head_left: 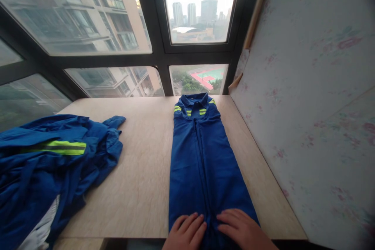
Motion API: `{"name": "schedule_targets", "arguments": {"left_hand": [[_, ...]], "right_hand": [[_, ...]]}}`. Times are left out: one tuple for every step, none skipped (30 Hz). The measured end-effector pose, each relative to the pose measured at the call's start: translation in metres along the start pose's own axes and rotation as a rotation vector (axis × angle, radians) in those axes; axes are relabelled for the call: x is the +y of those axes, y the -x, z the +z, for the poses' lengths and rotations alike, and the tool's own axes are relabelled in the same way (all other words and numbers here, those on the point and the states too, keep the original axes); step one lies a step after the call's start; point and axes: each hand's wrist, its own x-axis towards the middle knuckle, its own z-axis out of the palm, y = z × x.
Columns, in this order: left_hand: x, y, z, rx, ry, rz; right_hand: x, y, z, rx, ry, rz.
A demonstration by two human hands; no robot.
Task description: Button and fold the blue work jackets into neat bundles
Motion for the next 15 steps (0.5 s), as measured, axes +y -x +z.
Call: {"name": "schedule_targets", "arguments": {"left_hand": [[-0.005,-0.008,-0.005,-0.036,0.091,-0.053],[-0.011,-0.019,-0.010,-0.067,0.169,-0.124],[-0.021,-0.032,-0.014,-0.086,0.215,-0.203],[-0.032,-0.047,-0.016,-0.096,0.224,-0.282],[-0.046,-0.064,-0.017,-0.097,0.205,-0.327],[-0.060,-0.082,-0.015,-0.095,0.173,-0.342],[-0.076,-0.100,-0.010,-0.102,0.141,-0.340],[-0.091,-0.117,-0.003,-0.115,0.109,-0.331],[-0.105,-0.133,0.005,-0.129,0.073,-0.329],[-0.118,-0.146,0.016,-0.137,0.034,-0.339],[-0.128,-0.155,0.027,-0.148,-0.001,-0.356],[-0.136,-0.161,0.038,-0.161,-0.029,-0.381],[-0.142,-0.163,0.050,-0.178,-0.048,-0.406],[-0.146,-0.163,0.061,-0.198,-0.059,-0.426],[-0.148,-0.160,0.070,-0.216,-0.063,-0.440]], "right_hand": [[0.002,-0.008,-0.008,0.000,-0.061,0.063],[0.007,-0.018,-0.015,0.022,-0.107,0.124],[0.014,-0.032,-0.022,0.062,-0.133,0.176],[0.026,-0.049,-0.026,0.116,-0.135,0.209],[0.040,-0.069,-0.030,0.179,-0.119,0.224],[0.056,-0.090,-0.032,0.237,-0.102,0.227],[0.074,-0.113,-0.032,0.285,-0.079,0.226],[0.092,-0.136,-0.030,0.319,-0.042,0.221],[0.109,-0.157,-0.028,0.338,-0.001,0.219],[0.125,-0.176,-0.024,0.338,0.034,0.225],[0.139,-0.192,-0.019,0.318,0.058,0.238],[0.151,-0.204,-0.014,0.284,0.076,0.256],[0.160,-0.213,-0.009,0.248,0.089,0.277],[0.168,-0.218,-0.004,0.214,0.101,0.296],[0.174,-0.221,-0.001,0.186,0.112,0.309]]}}
